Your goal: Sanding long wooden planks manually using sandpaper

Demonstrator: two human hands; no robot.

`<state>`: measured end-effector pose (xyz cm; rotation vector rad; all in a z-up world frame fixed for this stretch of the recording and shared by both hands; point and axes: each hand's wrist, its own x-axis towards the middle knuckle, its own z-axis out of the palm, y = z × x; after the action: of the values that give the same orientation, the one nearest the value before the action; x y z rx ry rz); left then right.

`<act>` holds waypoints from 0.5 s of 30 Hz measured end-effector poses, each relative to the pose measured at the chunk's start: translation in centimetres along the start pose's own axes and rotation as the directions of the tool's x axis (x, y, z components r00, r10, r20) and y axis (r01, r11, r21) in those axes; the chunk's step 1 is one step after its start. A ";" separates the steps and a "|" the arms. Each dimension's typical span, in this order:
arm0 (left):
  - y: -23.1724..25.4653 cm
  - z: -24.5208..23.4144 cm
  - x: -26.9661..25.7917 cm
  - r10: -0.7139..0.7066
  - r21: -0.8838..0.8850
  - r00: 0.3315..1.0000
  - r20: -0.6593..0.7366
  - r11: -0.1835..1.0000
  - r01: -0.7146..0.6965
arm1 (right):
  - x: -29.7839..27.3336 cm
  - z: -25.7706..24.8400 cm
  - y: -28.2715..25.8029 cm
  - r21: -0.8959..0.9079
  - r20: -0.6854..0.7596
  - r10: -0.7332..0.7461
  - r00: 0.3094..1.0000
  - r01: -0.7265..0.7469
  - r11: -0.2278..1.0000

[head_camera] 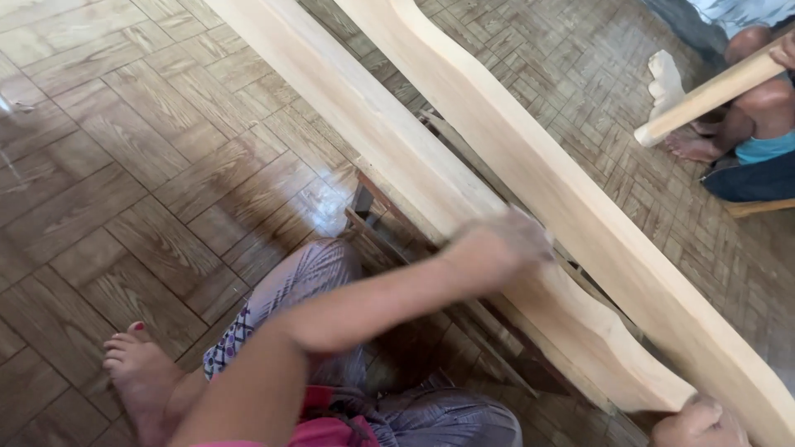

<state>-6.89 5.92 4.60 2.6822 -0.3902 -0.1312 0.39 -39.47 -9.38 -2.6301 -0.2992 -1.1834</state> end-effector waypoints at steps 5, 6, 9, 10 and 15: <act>1.0 9.7 7.8 0.481 0.284 0.785 -0.390 0.874 -0.395 | 1.2 -4.1 -6.2 -0.306 0.065 -0.025 0.998 0.044 0.951; 1.1 8.0 7.2 0.437 0.258 0.887 -0.151 0.884 -0.391 | 1.1 -4.7 -7.8 -0.221 0.073 0.064 0.995 -0.047 0.974; -2.7 4.8 5.1 0.371 0.238 0.897 -0.242 0.919 -0.315 | -0.6 1.0 1.6 -0.204 -0.035 0.060 0.998 -0.065 0.977; -7.0 5.1 5.1 0.376 0.243 0.896 -0.236 0.916 -0.321 | -0.7 1.4 2.2 -0.205 -0.037 0.068 0.997 -0.075 0.976; -17.9 -2.3 -3.6 -0.053 0.045 0.792 -0.609 0.994 0.101 | -0.9 1.9 3.3 -0.198 -0.139 -0.055 0.989 0.026 0.980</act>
<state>-5.48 23.50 -0.76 2.6230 -0.0760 0.7269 2.08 -42.15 -11.67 -2.6940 -0.2203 -1.4787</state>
